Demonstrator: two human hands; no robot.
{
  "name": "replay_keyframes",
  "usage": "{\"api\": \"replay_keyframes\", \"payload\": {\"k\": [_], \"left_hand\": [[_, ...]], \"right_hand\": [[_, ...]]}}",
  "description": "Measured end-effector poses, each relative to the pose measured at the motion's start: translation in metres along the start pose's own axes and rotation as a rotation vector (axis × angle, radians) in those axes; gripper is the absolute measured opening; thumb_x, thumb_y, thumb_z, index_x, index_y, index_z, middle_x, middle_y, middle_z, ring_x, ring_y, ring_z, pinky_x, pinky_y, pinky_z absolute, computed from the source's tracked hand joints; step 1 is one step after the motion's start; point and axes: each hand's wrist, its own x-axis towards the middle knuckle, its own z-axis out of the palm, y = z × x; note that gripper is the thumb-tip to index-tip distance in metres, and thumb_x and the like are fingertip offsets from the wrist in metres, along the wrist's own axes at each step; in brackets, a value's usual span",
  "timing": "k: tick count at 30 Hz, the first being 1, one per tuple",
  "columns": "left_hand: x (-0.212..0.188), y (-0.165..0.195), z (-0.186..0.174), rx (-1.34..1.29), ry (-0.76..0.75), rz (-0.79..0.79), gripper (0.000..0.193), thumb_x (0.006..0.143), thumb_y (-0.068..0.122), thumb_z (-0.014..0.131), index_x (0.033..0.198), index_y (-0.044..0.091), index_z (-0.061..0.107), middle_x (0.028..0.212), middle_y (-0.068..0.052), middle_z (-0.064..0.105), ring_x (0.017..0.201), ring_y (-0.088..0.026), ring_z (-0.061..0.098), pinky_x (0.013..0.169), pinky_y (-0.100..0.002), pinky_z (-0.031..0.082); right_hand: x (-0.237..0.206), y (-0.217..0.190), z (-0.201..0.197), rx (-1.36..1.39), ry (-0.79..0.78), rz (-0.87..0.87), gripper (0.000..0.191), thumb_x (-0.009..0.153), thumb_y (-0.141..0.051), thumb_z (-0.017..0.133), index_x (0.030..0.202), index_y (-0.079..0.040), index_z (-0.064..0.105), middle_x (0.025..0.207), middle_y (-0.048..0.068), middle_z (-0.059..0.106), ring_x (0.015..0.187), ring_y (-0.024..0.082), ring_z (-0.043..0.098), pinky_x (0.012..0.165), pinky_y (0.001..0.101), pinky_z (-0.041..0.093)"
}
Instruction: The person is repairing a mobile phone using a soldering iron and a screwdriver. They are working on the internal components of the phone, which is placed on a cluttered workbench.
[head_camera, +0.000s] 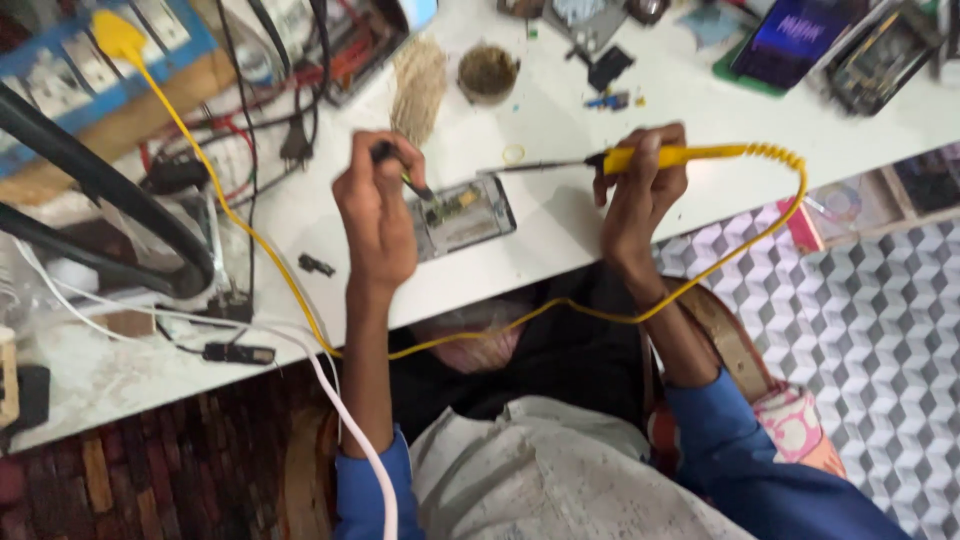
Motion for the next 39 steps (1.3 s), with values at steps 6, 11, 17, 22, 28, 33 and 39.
{"api": "replay_keyframes", "payload": {"k": [6,11,17,22,28,33,39], "left_hand": [[0.016,0.010,0.010,0.042,-0.031,-0.001,0.031,0.117,0.028,0.041,0.109,0.000,0.052,0.083,-0.006,0.059,0.073,-0.014,0.055,0.069,-0.028,0.048],[0.016,0.010,0.008,0.107,-0.094,-0.074,0.026,0.112,0.022,0.041,0.110,0.000,0.055,0.080,-0.006,0.060,0.063,-0.014,0.050,0.062,-0.029,0.043],[0.004,0.006,0.008,-0.010,-0.053,0.049,0.033,0.121,0.032,0.039,0.114,0.002,0.051,0.083,-0.006,0.058,0.074,-0.011,0.055,0.072,-0.027,0.048],[0.006,0.008,0.009,0.016,-0.076,-0.049,0.038,0.116,0.035,0.038,0.113,0.000,0.053,0.085,-0.007,0.060,0.071,-0.011,0.049,0.065,-0.027,0.042],[0.006,0.004,0.019,0.034,-0.103,0.029,0.033,0.120,0.030,0.041,0.115,0.000,0.053,0.092,-0.008,0.061,0.083,-0.013,0.060,0.077,-0.029,0.050],[0.002,-0.001,0.017,0.080,-0.083,0.034,0.030,0.120,0.028,0.042,0.115,0.000,0.052,0.089,-0.008,0.062,0.082,-0.014,0.062,0.077,-0.030,0.052],[0.002,0.000,0.016,0.121,-0.048,0.062,0.027,0.120,0.025,0.040,0.115,0.001,0.052,0.090,-0.008,0.060,0.082,-0.014,0.061,0.076,-0.030,0.051]], "right_hand": [[0.005,0.000,0.006,0.044,0.020,0.019,0.029,0.112,-0.033,0.052,0.102,-0.006,0.047,0.086,0.006,0.055,0.062,0.011,0.052,0.046,0.0260,0.042],[0.004,0.000,0.004,0.032,0.019,0.007,0.029,0.112,-0.032,0.051,0.102,-0.005,0.048,0.086,0.007,0.055,0.060,0.011,0.052,0.046,0.0259,0.042],[0.001,-0.003,0.001,-0.019,0.004,0.006,0.032,0.117,-0.035,0.048,0.105,-0.006,0.048,0.083,0.006,0.054,0.061,0.012,0.051,0.050,0.0255,0.041],[0.002,-0.010,0.005,-0.006,0.012,-0.019,0.033,0.115,-0.036,0.048,0.103,-0.006,0.047,0.088,0.007,0.055,0.059,0.012,0.051,0.047,0.0255,0.042],[0.002,-0.009,0.005,0.033,0.034,-0.004,0.033,0.115,-0.036,0.049,0.103,-0.006,0.047,0.088,0.007,0.054,0.061,0.013,0.051,0.048,0.0261,0.042],[0.002,-0.010,0.003,0.058,0.060,0.024,0.033,0.115,-0.037,0.048,0.103,-0.007,0.048,0.083,0.006,0.053,0.060,0.013,0.051,0.048,0.0261,0.040],[0.004,-0.013,0.002,0.127,0.077,0.065,0.032,0.116,-0.037,0.048,0.104,-0.007,0.049,0.077,0.004,0.049,0.057,0.011,0.045,0.049,0.0267,0.038]]}}
